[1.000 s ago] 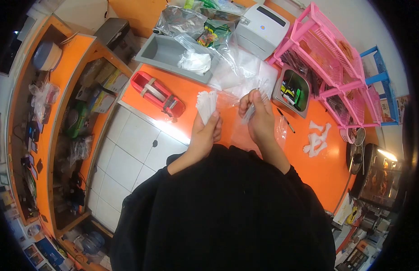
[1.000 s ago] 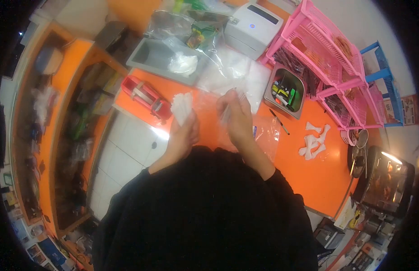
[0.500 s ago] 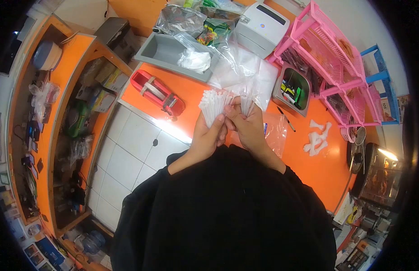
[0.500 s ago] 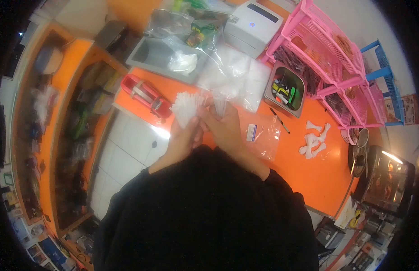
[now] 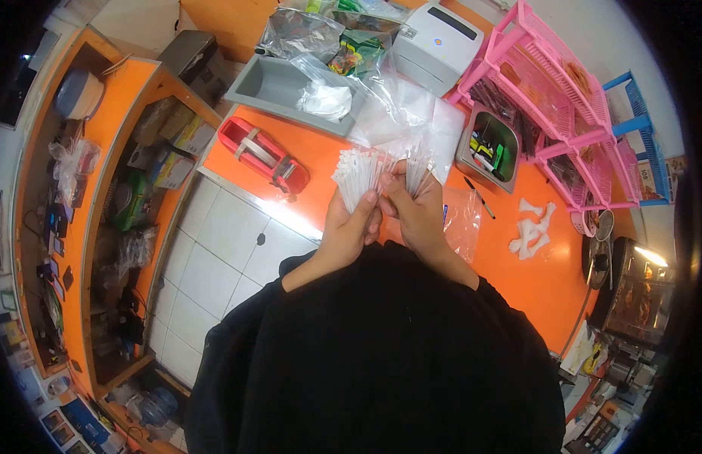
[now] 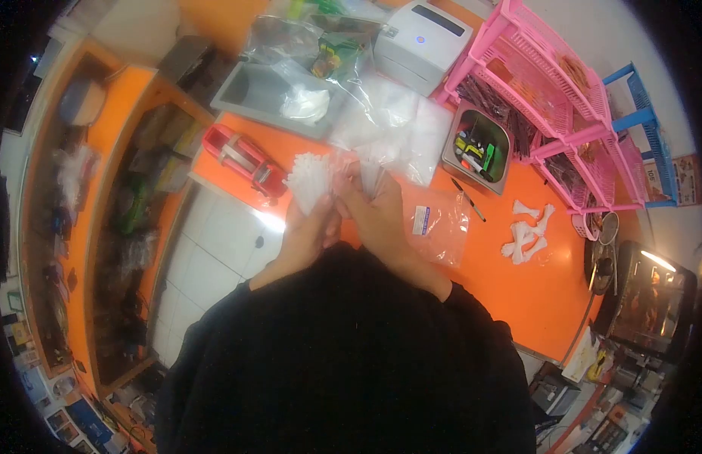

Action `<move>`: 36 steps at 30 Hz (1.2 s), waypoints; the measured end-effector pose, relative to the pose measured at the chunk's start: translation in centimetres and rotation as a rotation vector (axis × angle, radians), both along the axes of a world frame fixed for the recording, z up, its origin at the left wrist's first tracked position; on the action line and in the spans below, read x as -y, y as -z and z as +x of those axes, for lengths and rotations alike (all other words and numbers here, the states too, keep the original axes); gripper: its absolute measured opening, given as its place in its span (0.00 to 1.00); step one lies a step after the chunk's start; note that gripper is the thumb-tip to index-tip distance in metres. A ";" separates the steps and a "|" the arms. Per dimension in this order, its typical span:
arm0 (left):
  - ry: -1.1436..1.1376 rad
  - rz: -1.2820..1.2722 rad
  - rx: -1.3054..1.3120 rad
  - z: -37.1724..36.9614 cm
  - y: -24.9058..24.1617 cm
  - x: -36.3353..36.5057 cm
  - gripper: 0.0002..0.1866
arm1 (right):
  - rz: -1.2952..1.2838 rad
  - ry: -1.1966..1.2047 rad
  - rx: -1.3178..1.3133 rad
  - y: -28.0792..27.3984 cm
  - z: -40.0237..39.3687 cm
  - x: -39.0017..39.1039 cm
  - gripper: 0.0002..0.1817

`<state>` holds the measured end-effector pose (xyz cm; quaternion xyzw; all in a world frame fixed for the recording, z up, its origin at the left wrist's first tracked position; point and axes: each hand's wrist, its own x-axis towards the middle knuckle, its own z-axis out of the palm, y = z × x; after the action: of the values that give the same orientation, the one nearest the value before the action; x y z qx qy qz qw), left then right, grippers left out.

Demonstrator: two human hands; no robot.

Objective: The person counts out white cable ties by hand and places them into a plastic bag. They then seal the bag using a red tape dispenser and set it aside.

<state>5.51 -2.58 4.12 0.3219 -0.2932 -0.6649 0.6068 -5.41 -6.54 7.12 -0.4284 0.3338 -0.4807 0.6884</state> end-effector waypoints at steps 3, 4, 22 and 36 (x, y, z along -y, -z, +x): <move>-0.007 0.011 -0.017 0.0 -0.1 -0.1 0.12 | -0.006 -0.029 0.006 -0.2 0.1 0.0 0.05; -0.007 0.020 -0.010 0.0 -0.1 -0.1 0.12 | -0.006 -0.044 0.013 -0.5 0.1 0.0 0.05; -0.001 0.065 -0.002 0.1 0.4 0.0 0.11 | -0.003 -0.009 -0.070 0.0 0.3 0.0 0.08; 0.011 0.105 0.020 0.1 0.4 0.1 0.13 | -0.027 0.009 -0.102 0.3 0.4 0.0 0.07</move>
<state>5.59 -2.65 3.76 0.3584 -0.2657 -0.6793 0.5826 -5.05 -6.58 6.78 -0.4601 0.3638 -0.4658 0.6626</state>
